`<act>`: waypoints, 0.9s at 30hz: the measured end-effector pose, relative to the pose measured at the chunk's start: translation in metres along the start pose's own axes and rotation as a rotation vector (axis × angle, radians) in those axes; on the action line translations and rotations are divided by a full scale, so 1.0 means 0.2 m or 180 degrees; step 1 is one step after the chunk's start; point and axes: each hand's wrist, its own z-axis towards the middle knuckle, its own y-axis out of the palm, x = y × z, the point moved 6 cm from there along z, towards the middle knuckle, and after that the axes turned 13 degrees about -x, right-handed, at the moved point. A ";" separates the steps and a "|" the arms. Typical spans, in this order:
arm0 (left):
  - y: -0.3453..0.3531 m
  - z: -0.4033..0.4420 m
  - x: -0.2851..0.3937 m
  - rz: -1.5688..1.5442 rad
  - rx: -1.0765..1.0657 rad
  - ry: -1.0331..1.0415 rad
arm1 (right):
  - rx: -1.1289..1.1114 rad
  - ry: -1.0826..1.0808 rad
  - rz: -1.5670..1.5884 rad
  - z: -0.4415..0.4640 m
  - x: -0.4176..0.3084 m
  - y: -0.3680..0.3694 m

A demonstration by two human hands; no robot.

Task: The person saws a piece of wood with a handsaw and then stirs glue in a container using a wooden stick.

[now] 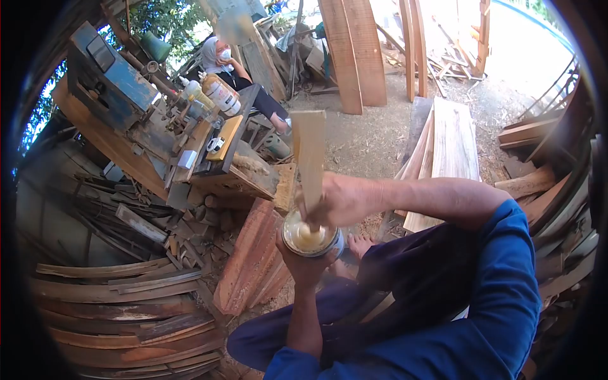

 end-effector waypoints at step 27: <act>-0.05 0.08 0.18 -0.0288 0.0328 0.0527 | -0.0115 -0.0112 -0.0415 0.02 -0.18 -0.03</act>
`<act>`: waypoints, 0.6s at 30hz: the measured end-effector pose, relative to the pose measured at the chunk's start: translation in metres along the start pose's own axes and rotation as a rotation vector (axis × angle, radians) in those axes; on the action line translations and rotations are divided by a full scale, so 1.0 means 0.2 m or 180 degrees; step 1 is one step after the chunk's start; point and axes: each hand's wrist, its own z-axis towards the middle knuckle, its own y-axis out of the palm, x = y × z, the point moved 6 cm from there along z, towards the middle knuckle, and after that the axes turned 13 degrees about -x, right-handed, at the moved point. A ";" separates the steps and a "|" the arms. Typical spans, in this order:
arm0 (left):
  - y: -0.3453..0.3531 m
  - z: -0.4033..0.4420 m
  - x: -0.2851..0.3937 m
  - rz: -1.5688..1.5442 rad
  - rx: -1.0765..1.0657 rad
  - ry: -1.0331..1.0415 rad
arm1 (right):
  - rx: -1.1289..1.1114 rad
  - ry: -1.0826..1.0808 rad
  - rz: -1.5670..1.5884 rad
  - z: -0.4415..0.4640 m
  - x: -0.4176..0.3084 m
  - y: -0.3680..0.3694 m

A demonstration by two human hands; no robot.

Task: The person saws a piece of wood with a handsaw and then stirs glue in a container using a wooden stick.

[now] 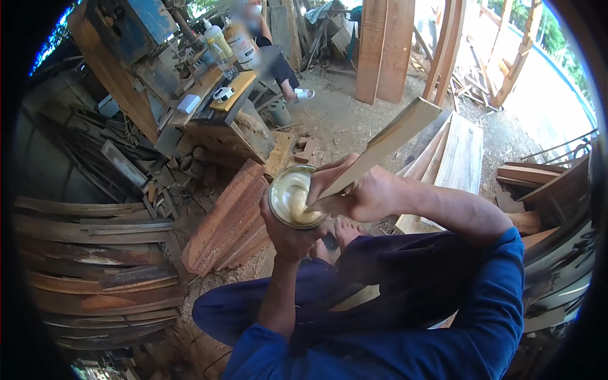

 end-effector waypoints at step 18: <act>-0.09 -0.01 0.07 0.1057 0.0034 0.0325 | -0.0215 0.0002 0.0472 0.01 -0.10 -0.05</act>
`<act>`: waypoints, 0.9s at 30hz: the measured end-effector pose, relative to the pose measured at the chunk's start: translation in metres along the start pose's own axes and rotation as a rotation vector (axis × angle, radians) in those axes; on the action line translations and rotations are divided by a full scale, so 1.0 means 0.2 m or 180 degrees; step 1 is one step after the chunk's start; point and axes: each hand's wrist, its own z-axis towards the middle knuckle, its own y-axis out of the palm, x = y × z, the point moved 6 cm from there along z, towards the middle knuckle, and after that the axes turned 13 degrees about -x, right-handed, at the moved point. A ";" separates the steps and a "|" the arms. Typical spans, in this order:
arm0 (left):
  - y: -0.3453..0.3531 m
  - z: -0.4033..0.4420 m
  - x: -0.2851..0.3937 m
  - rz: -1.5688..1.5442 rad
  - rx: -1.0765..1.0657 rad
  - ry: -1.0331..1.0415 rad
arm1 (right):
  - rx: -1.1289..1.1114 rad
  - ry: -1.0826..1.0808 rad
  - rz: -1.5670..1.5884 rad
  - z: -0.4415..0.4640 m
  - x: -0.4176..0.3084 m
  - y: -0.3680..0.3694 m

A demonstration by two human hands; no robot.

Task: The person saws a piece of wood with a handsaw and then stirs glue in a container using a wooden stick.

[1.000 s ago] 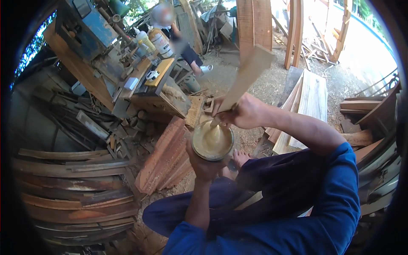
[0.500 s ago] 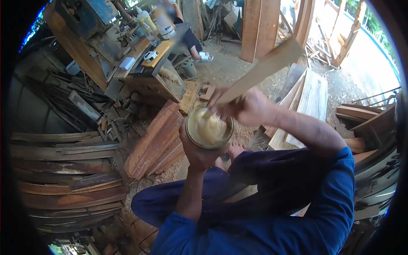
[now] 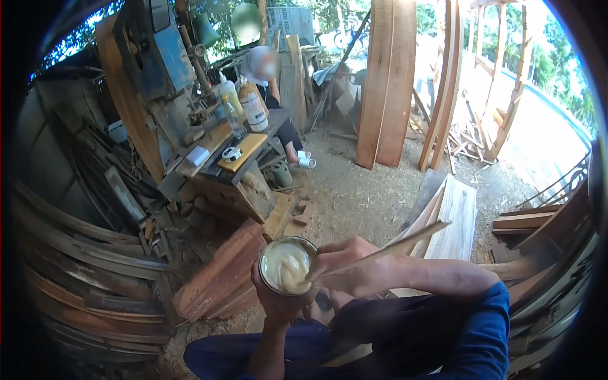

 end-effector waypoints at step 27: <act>0.07 -0.02 0.06 -0.0239 -0.0008 -0.0026 | 0.0380 -0.0232 -0.0053 0.00 0.07 0.05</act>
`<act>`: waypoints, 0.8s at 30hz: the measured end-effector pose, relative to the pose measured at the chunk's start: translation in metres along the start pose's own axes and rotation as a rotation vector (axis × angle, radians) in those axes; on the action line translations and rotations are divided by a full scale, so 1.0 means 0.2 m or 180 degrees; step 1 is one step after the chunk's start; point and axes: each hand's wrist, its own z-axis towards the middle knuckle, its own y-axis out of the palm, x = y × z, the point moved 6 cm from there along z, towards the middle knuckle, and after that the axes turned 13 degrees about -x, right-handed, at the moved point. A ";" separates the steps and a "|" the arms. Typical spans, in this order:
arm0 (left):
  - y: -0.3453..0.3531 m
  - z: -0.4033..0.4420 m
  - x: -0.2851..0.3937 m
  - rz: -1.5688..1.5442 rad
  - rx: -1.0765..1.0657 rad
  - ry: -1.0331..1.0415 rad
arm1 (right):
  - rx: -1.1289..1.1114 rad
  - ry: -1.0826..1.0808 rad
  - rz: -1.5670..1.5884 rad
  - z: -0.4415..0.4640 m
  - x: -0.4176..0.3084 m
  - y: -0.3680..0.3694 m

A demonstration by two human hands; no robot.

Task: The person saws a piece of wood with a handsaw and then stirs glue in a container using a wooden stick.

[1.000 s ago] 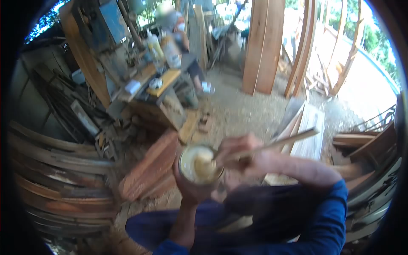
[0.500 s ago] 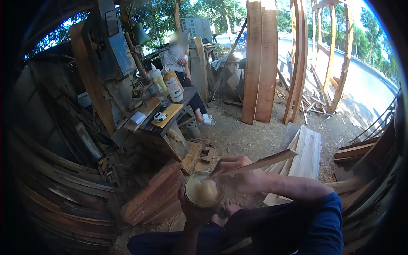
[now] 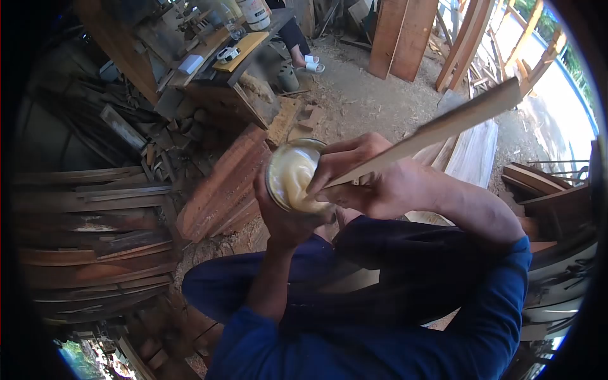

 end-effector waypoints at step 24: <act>0.01 -0.05 -0.08 0.0459 -0.0110 -0.0452 | 0.0156 0.0353 -0.0369 -0.07 0.11 0.01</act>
